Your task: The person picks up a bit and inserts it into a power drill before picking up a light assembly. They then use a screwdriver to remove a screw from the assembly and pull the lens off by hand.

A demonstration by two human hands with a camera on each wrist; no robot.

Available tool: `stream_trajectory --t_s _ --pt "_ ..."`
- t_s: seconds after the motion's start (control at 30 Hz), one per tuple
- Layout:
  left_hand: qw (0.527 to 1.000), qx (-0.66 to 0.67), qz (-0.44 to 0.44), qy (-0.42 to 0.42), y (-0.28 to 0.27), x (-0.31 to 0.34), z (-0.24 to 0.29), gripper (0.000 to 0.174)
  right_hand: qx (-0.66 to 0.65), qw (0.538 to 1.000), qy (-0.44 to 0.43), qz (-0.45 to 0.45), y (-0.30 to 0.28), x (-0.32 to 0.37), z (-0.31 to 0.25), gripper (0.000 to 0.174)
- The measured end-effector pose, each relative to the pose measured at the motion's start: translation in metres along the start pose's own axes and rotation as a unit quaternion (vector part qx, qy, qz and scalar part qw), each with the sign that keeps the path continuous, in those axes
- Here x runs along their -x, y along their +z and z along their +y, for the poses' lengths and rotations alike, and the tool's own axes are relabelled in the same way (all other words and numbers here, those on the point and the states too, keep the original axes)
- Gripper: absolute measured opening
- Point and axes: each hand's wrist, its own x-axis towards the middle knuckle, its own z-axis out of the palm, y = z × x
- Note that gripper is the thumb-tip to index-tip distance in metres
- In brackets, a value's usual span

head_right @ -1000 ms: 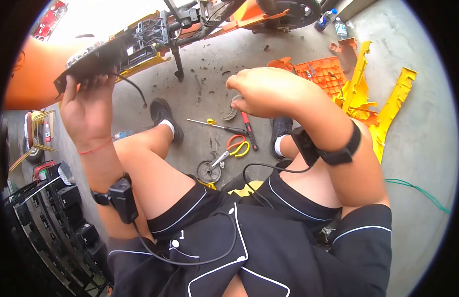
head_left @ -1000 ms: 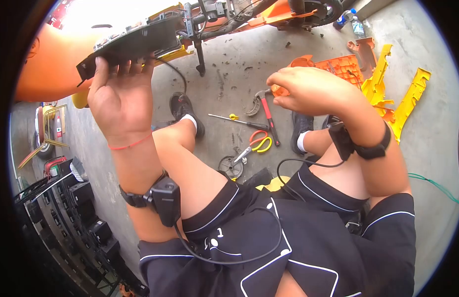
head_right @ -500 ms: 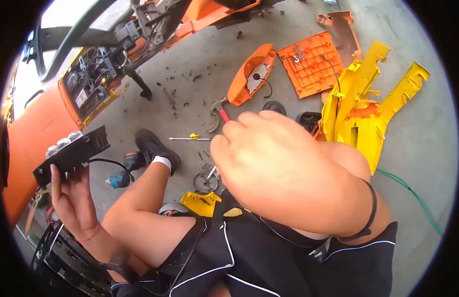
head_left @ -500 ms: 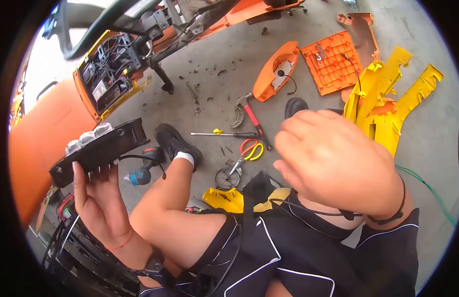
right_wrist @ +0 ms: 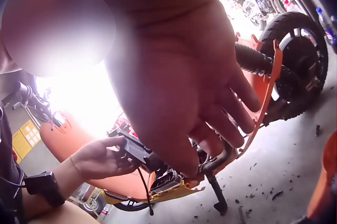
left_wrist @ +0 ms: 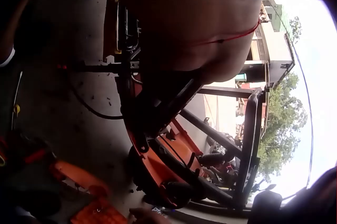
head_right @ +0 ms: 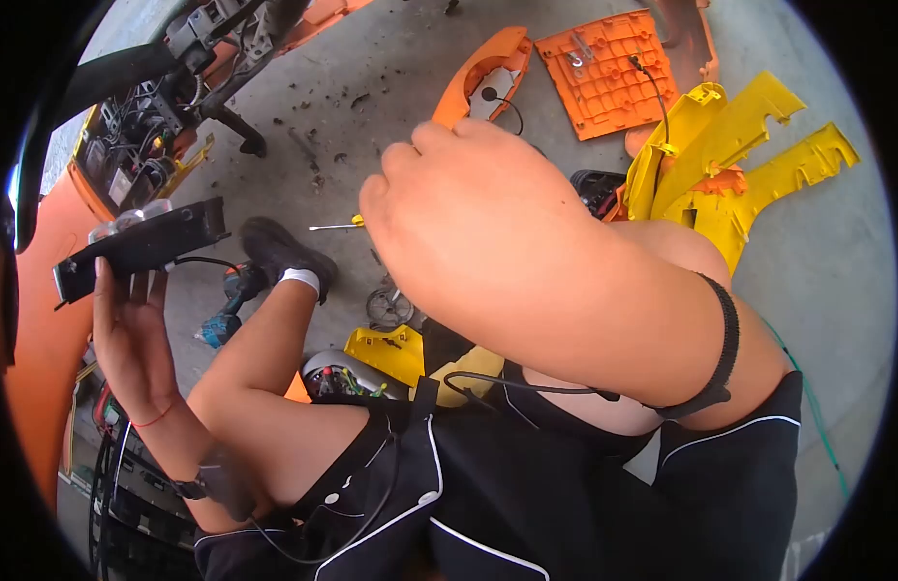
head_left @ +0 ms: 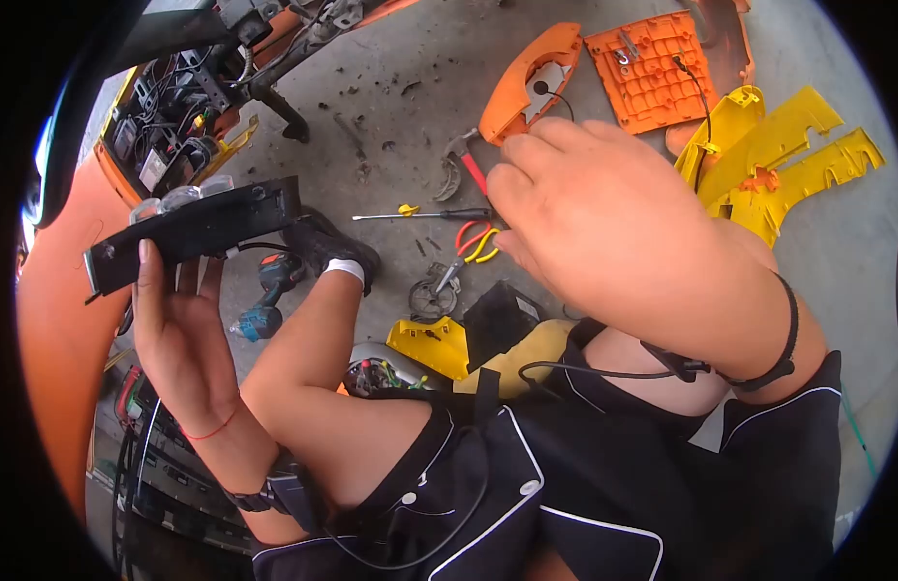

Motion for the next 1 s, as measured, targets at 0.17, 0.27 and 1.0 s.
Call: stream_trajectory --t_s 0.17,0.27,1.0 --pt "0.993 0.011 -0.079 0.086 -0.016 0.015 0.014 0.038 0.014 1.0 0.007 0.016 -0.012 0.007 -0.021 0.028" --pt "0.986 -0.016 -0.023 0.163 -0.026 0.036 0.011 0.036 0.009 0.997 -0.008 0.083 -0.008 0.024 -0.041 0.03" --pt "0.933 0.207 -0.098 0.276 -0.084 0.184 0.012 0.02 -0.442 0.697 0.395 0.403 0.228 0.498 -0.009 0.028"
